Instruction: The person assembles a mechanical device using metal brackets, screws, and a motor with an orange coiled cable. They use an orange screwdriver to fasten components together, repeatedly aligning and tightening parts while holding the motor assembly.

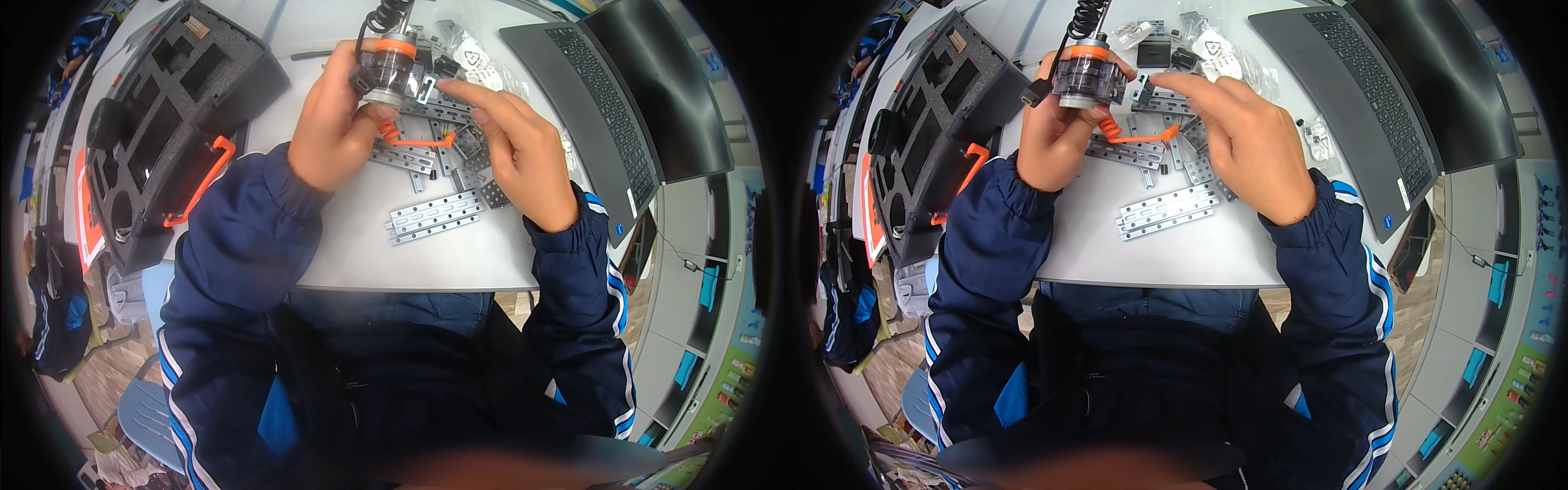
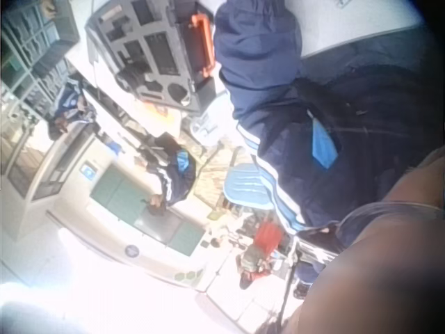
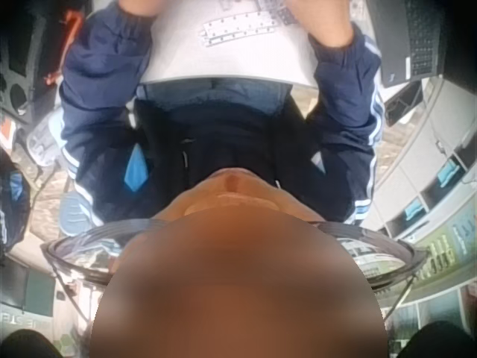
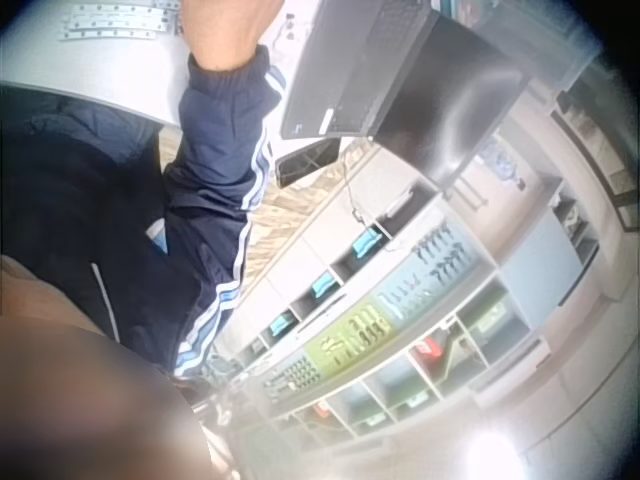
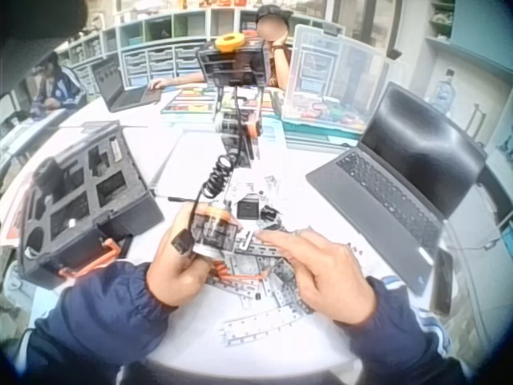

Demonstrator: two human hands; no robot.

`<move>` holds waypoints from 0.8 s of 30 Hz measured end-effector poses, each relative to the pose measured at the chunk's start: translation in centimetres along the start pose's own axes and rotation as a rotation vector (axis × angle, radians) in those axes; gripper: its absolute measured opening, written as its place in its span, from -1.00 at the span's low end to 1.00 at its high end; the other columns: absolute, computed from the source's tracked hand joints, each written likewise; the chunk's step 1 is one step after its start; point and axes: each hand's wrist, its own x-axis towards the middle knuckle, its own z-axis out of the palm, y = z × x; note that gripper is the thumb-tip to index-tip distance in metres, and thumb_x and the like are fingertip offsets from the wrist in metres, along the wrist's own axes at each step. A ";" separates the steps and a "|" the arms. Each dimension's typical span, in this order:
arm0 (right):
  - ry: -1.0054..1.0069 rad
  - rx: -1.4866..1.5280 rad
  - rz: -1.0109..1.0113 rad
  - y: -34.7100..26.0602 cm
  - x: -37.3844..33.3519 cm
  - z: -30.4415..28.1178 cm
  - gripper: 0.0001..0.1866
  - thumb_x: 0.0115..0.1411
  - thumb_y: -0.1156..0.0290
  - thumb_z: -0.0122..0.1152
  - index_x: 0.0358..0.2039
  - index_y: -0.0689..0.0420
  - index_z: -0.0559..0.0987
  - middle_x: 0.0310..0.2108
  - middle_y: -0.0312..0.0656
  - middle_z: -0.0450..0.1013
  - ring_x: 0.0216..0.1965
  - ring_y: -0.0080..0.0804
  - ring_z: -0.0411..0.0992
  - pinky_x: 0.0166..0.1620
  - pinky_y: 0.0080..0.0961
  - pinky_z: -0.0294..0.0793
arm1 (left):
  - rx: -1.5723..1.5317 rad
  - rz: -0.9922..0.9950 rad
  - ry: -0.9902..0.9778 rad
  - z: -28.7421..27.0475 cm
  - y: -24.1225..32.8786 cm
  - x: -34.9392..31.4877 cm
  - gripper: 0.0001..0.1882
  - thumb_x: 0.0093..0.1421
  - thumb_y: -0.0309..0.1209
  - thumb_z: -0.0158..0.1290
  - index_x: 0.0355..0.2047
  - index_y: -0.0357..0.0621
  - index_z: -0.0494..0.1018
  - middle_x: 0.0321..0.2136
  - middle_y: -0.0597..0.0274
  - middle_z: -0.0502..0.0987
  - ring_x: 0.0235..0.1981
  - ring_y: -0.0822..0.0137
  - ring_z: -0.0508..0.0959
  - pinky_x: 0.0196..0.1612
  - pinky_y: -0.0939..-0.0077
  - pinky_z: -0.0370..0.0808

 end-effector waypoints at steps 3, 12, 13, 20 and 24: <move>-0.019 -0.024 0.003 0.0 -0.1 0.0 -0.46 0.06 0.70 0.02 0.01 -0.14 0.53 -0.53 -0.15 0.39 -0.53 -0.23 0.45 -0.43 -0.40 0.47 | 0.023 -0.017 0.003 0.0 0.0 0.0 -0.52 0.07 -0.82 -0.17 0.01 -0.25 0.20 -0.07 0.09 0.45 -0.09 0.43 0.42 -0.01 0.51 0.39; -0.019 -0.050 -0.013 -0.1 -0.1 0.0 -0.48 0.06 0.69 0.04 0.00 -0.13 0.55 -0.57 -0.16 0.33 -0.60 -0.27 0.39 -0.48 -0.42 0.43 | -0.011 0.006 0.008 0.1 -0.2 0.0 -0.51 0.06 -0.85 -0.20 0.02 -0.27 0.19 -0.06 0.08 0.44 -0.05 0.38 0.43 0.03 0.48 0.39; -0.023 -0.048 -0.010 -0.1 -0.1 0.0 -0.47 0.06 0.69 0.04 0.00 -0.13 0.55 -0.57 -0.16 0.33 -0.60 -0.27 0.39 -0.48 -0.42 0.43 | 0.007 0.008 0.007 0.1 -0.2 0.0 -0.51 0.06 -0.85 -0.20 0.02 -0.27 0.19 -0.06 0.08 0.44 -0.05 0.38 0.43 0.03 0.48 0.39; -0.027 -0.057 -0.008 -0.1 -0.1 0.0 -0.48 0.07 0.68 0.03 0.01 -0.14 0.55 -0.56 -0.16 0.34 -0.58 -0.27 0.41 -0.46 -0.41 0.45 | 0.017 0.005 -0.004 0.1 -0.3 0.1 -0.51 0.04 -0.85 -0.20 0.00 -0.27 0.20 -0.07 0.08 0.44 -0.05 0.38 0.44 0.03 0.47 0.40; -0.044 -0.054 0.005 -0.1 -0.2 0.0 -0.48 0.08 0.67 0.03 0.02 -0.15 0.54 -0.55 -0.16 0.35 -0.57 -0.26 0.41 -0.45 -0.41 0.45 | 0.009 0.011 -0.004 0.1 -0.2 0.1 -0.51 0.04 -0.85 -0.20 0.00 -0.27 0.20 -0.08 0.07 0.44 -0.06 0.37 0.44 0.03 0.47 0.40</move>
